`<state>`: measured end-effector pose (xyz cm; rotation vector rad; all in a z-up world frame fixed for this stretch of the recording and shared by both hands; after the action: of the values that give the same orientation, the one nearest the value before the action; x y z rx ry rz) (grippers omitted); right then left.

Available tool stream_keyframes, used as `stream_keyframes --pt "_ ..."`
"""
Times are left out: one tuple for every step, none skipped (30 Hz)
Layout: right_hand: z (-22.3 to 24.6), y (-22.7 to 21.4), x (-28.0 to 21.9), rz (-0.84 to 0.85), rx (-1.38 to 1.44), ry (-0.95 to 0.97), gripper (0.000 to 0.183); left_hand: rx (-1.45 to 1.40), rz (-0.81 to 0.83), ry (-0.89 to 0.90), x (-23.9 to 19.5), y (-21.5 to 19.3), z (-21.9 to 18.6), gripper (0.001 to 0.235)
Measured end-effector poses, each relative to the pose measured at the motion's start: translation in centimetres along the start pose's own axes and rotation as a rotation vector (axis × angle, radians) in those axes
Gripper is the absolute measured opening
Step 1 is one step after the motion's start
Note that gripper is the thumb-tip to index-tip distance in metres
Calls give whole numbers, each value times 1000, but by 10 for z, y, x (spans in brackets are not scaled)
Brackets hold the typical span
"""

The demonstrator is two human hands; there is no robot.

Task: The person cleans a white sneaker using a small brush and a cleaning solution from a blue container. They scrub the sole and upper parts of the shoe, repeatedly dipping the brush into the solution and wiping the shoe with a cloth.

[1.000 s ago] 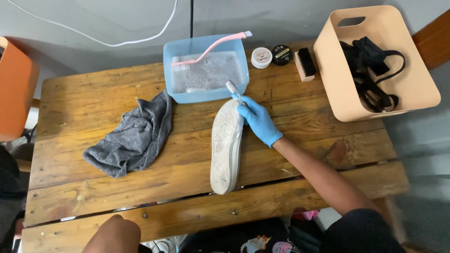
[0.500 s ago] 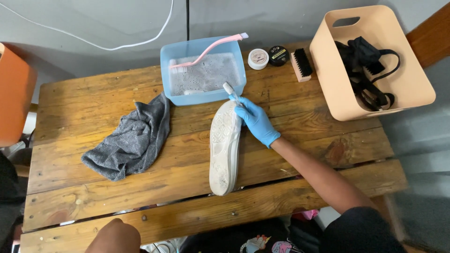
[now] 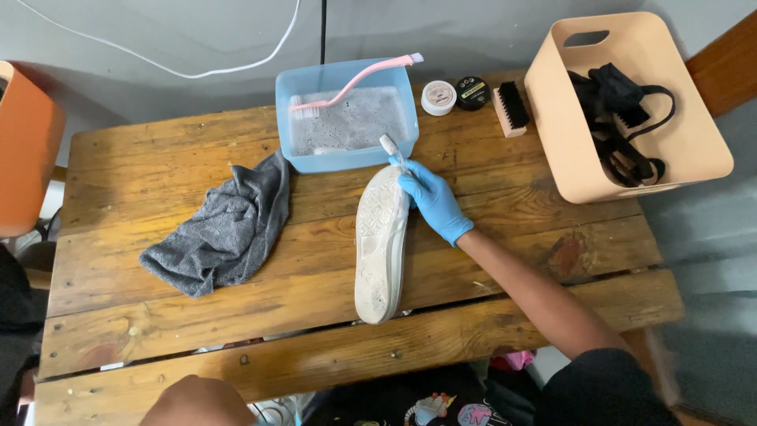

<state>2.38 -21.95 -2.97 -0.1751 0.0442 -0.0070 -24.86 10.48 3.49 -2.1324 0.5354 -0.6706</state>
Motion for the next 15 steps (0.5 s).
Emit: stream_keyframes --pt "6 -2 -3 4 -1 4 50 -14 19 -11 32 -7 14 27" --pt "13 -1 -4 33 -15 -31 49 -24 36 -24 68 -9 18 28" --pt "20 0 -6 62 -29 -66 48 -33 53 -38 104 -5 10 29" --pt "17 1 -3 66 -24 -65 48 -29 55 -43 140 -9 12 29" --pt "13 1 0 40 -25 -32 48 -159 -59 -236 175 -14 17 44" --pt "7 1 -1 14 -27 10 48 -291 -169 -433 207 -17 20 71" --pt "6 2 -8 19 -21 20 48 -289 -162 -443 204 5 35 71" --pt "8 2 -8 21 -61 2 46 -160 -125 -481 206 26 54 94" --pt "10 2 -7 22 -100 -17 44 -31 -87 -519 208 46 72 117" --pt "24 3 -10 32 -105 -21 44 -32 -96 -526 214 41 71 117" --pt "37 5 -14 49 -148 -28 45 -167 -65 -535 219 36 69 122" --pt "49 7 -20 63 -191 -30 45 -304 -31 -540 222 31 67 127" --pt "57 10 -21 72 -194 -32 45 -306 -38 -547 220 41 78 127" --pt "64 14 -21 86 -212 -22 46 -496 -82 -560 217 51 90 123" --pt "71 18 -22 101 -230 -13 47 -686 -128 -568 215 60 101 122"
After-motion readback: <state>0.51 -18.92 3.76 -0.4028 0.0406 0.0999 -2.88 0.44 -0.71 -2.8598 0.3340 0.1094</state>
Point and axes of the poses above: each hand's wrist, its own x-axis towards the middle knuckle, its own y-axis out of the palm, z = x × y, the point moved 1 cm from there along x, towards the middle knuckle, and after that the axes turned 3 degrees about -z, right-handed, at the moved point
